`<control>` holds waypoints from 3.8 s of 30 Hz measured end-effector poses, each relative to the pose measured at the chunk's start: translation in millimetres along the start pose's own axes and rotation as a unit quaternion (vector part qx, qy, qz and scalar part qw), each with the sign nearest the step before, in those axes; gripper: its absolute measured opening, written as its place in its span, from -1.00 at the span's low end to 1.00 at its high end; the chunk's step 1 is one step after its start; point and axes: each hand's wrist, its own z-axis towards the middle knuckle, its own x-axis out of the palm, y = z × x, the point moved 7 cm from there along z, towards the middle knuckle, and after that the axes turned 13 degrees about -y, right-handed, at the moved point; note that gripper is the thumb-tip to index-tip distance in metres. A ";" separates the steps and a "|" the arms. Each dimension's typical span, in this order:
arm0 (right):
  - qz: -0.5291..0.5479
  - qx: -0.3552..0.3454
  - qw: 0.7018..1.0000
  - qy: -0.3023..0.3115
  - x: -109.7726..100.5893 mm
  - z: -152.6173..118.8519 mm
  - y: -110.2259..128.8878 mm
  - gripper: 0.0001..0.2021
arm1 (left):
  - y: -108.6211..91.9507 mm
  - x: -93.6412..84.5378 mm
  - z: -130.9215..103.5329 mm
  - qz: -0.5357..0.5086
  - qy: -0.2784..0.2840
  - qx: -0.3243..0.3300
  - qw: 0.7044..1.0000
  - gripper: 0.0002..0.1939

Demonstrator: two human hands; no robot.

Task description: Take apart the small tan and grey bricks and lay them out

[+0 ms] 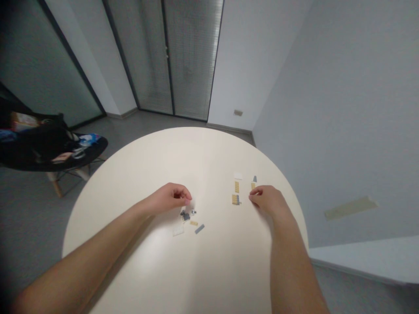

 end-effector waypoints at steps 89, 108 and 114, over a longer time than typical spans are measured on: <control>0.267 -0.469 0.825 -0.170 -4.0 -103.5 176.3 -0.85 | 4.2 10.9 7.5 -0.179 -0.135 -0.070 0.972 -0.72; -0.035 -0.295 0.932 -0.208 22.9 -23.7 111.1 -0.76 | -5.4 11.6 5.2 -0.157 -0.096 -0.057 0.981 -0.77; -0.053 -0.286 0.923 -0.253 15.7 -27.7 110.4 -0.69 | 0.3 4.9 8.0 -0.132 -0.104 -0.047 0.985 -0.79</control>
